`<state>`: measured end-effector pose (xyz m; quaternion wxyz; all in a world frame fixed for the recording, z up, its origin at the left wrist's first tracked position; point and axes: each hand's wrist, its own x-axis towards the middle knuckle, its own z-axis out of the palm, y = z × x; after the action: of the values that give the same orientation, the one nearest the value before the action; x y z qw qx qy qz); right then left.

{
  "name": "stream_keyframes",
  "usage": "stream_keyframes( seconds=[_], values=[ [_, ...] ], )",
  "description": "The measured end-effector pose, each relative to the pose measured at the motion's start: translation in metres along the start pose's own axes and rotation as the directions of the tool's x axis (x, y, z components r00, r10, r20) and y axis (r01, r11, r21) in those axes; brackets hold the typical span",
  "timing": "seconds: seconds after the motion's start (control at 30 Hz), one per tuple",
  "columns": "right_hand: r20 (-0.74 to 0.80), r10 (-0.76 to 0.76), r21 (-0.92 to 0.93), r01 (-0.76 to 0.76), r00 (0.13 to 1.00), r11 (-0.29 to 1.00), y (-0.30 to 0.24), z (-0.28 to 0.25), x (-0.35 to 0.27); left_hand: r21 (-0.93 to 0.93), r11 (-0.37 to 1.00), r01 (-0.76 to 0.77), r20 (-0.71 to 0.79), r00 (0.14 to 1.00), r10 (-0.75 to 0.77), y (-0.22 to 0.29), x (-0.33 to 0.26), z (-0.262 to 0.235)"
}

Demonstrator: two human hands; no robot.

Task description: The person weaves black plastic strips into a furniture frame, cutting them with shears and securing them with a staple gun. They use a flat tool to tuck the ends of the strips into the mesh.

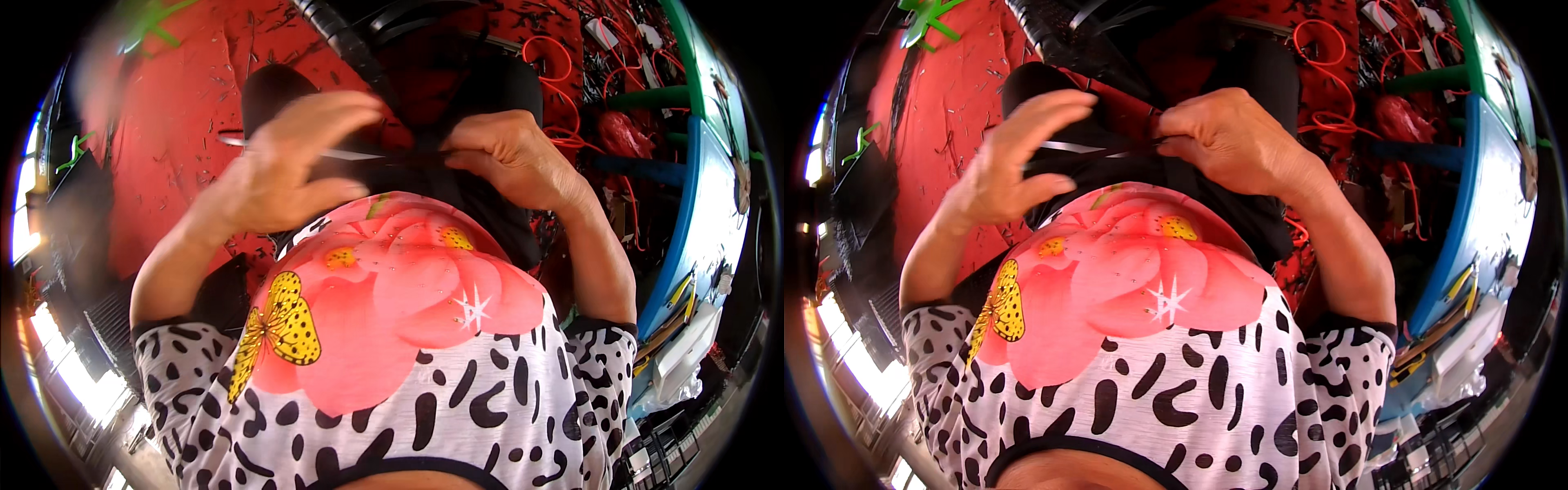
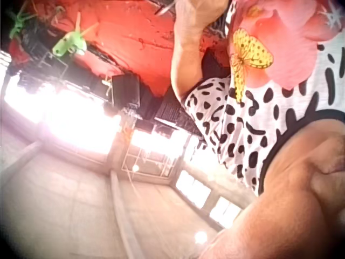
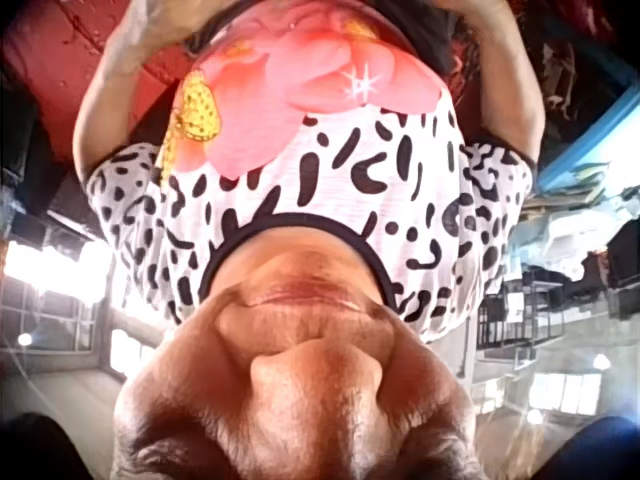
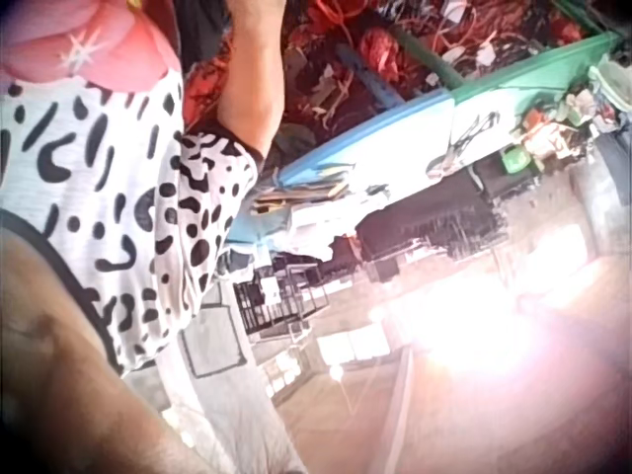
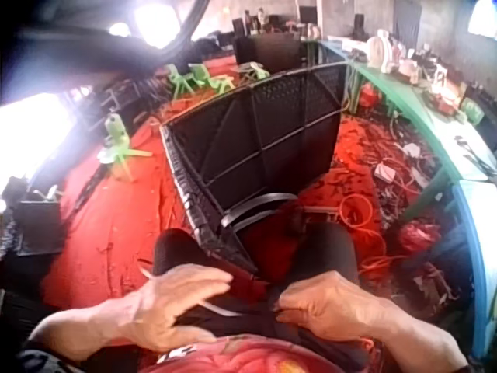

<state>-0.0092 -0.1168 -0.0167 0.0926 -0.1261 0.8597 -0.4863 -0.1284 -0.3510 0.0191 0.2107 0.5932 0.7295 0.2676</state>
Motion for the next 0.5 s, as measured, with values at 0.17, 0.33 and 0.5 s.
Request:
stream_keyframes(
  seconds=[0.17, 0.33, 0.5],
  values=[
    [-0.132, -0.072, 0.022, 0.076, 0.989, 0.997, -0.018, 0.005, 0.013, -0.388, 0.906, 0.17, 0.095, 0.985, -0.145, 0.003, 0.018, 0.029],
    [-0.014, 0.432, 0.405, -0.39, 0.902, 0.827, 0.013, -0.022, -0.027, -0.656, 0.549, 0.518, 0.328, 0.851, -0.411, -0.012, 0.004, 0.023],
    [-0.058, 0.436, 0.438, -0.37, 0.898, 0.82, 0.046, -0.017, -0.049, -0.554, 0.608, 0.569, 0.389, 0.823, -0.415, -0.032, -0.003, 0.022]
  ],
)
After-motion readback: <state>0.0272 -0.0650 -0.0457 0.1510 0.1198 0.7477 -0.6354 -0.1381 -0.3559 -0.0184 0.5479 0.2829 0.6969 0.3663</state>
